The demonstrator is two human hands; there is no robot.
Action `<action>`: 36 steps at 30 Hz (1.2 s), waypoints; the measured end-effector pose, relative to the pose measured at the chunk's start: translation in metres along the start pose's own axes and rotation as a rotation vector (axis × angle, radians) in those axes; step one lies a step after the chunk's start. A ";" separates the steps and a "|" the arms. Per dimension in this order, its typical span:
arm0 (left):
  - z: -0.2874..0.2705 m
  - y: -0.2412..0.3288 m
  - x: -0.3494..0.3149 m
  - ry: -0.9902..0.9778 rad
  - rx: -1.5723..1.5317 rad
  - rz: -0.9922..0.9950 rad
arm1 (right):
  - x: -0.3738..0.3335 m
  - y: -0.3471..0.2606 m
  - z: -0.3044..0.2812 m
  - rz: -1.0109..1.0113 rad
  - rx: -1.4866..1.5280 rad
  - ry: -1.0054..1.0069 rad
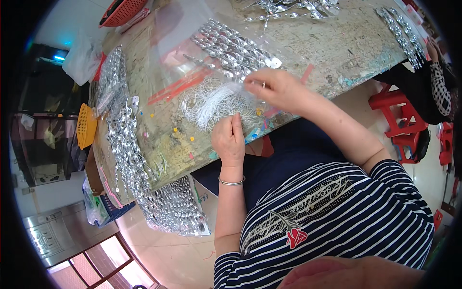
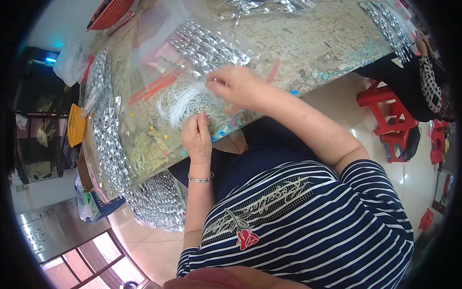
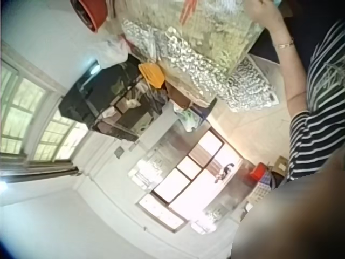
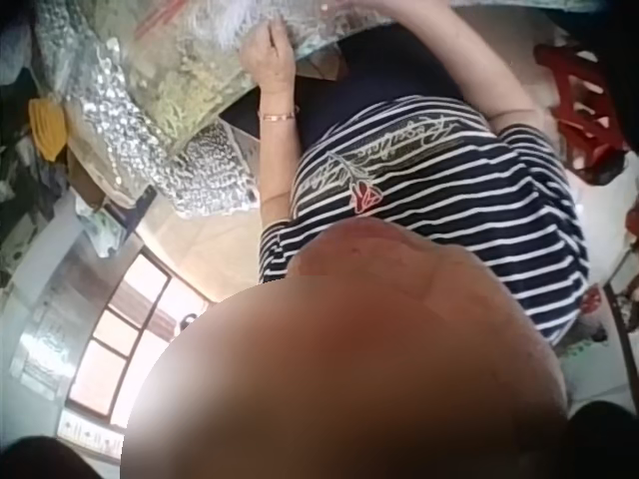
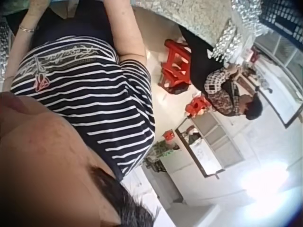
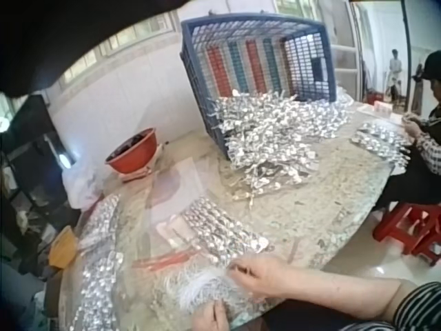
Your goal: Putting silver tinsel-like decorative items into plastic bags at a workbench.
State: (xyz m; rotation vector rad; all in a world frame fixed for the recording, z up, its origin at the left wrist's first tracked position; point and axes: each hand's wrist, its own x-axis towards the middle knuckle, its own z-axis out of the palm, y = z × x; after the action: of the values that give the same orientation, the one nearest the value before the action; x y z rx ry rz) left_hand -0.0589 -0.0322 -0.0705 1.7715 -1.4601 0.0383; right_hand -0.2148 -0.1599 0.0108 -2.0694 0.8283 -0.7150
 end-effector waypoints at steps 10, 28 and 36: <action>-0.003 0.003 -0.001 0.008 -0.020 0.038 | -0.031 0.042 0.001 -0.215 -0.162 0.036; 0.001 0.004 -0.001 0.034 -0.018 0.069 | 0.015 0.067 -0.012 -0.004 -0.261 0.134; -0.003 0.004 0.000 0.006 -0.036 0.083 | -0.039 0.054 -0.027 -0.064 -0.168 -0.084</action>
State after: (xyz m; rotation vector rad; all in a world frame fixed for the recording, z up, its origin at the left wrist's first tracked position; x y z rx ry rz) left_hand -0.0611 -0.0304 -0.0658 1.6795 -1.5200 0.0600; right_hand -0.2752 -0.1688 -0.0268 -2.2689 0.8019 -0.6055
